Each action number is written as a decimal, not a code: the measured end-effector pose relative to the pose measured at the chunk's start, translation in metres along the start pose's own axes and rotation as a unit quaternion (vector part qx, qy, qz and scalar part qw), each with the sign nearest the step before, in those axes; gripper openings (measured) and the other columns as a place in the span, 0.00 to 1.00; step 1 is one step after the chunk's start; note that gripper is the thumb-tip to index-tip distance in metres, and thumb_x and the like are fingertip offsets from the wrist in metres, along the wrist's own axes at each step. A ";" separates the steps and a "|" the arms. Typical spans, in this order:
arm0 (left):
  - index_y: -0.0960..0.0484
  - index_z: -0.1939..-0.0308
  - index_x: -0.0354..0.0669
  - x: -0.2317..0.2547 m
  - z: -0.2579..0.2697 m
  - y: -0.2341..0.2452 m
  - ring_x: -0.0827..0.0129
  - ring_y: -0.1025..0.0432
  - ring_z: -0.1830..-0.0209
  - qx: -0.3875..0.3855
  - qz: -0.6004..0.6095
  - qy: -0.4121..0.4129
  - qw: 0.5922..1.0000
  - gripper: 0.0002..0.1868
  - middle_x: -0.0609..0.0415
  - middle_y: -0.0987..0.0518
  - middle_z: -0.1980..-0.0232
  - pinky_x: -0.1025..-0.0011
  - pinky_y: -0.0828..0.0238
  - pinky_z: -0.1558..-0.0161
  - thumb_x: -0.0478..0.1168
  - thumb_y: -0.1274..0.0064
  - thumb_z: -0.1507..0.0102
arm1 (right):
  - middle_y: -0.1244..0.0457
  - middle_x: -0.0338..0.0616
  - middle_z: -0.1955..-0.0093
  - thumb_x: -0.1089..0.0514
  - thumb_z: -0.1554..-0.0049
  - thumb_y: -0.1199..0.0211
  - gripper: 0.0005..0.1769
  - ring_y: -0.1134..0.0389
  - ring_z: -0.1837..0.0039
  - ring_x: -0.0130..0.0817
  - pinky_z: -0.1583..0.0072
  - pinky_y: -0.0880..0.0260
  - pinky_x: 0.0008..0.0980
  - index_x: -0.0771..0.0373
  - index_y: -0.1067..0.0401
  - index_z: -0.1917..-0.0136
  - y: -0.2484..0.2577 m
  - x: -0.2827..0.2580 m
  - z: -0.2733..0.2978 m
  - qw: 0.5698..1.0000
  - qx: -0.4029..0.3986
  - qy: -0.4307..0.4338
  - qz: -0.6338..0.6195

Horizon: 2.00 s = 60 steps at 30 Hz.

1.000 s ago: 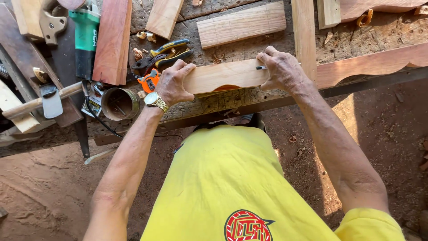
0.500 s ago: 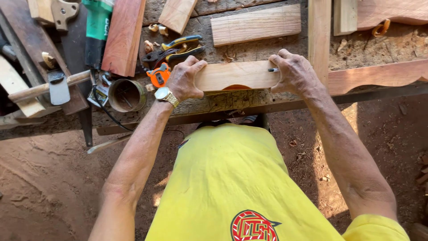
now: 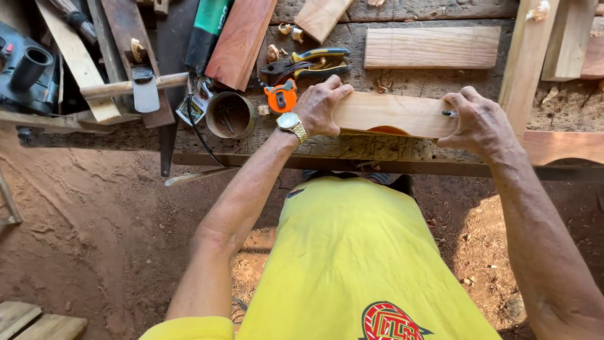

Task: The person uses a handheld angle grinder to smooth the edges of a wooden piece. They then use a pencil to trace a curved design onto the wood, using a separate wooden template as a guide.

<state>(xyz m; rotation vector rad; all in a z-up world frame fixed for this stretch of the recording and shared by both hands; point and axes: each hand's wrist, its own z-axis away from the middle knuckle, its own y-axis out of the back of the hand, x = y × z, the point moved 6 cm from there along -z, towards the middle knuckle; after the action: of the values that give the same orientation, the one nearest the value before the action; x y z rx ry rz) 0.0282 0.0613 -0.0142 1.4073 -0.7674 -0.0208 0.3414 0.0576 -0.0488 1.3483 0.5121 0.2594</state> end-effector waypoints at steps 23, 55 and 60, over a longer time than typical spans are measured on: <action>0.24 0.40 0.60 0.052 -0.088 -0.053 0.60 0.28 0.53 -0.151 -0.107 -0.076 0.980 0.35 0.53 0.26 0.54 0.60 0.31 0.58 0.73 0.45 0.41 | 0.41 0.46 0.64 0.36 0.32 0.94 0.56 0.45 0.58 0.36 0.42 0.37 0.36 0.56 0.19 0.50 0.035 -0.109 0.110 0.797 0.416 -0.255 -0.355; 0.23 0.46 0.46 0.057 -0.083 -0.043 0.56 0.30 0.52 -0.162 0.033 -0.152 0.974 0.30 0.55 0.33 0.53 0.56 0.30 0.59 0.66 0.50 0.36 | 0.31 0.44 0.63 0.63 0.37 0.41 0.09 0.26 0.57 0.43 0.56 0.26 0.40 0.62 0.21 0.48 0.027 -0.224 0.022 0.689 0.429 -0.486 -0.324; 0.22 0.47 0.45 0.059 -0.085 -0.040 0.56 0.30 0.53 -0.166 0.036 -0.149 0.974 0.30 0.55 0.32 0.53 0.56 0.30 0.59 0.66 0.49 0.36 | 0.31 0.37 0.69 0.61 0.40 0.38 0.06 0.25 0.59 0.40 0.55 0.26 0.37 0.57 0.20 0.51 0.021 -0.220 0.030 0.696 0.389 -0.479 -0.367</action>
<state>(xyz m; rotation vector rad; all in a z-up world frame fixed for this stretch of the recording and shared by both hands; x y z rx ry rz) 0.1316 0.1010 -0.0198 1.0673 -1.0116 -0.2982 0.1688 -0.0657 0.0198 1.7152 0.1959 -1.4356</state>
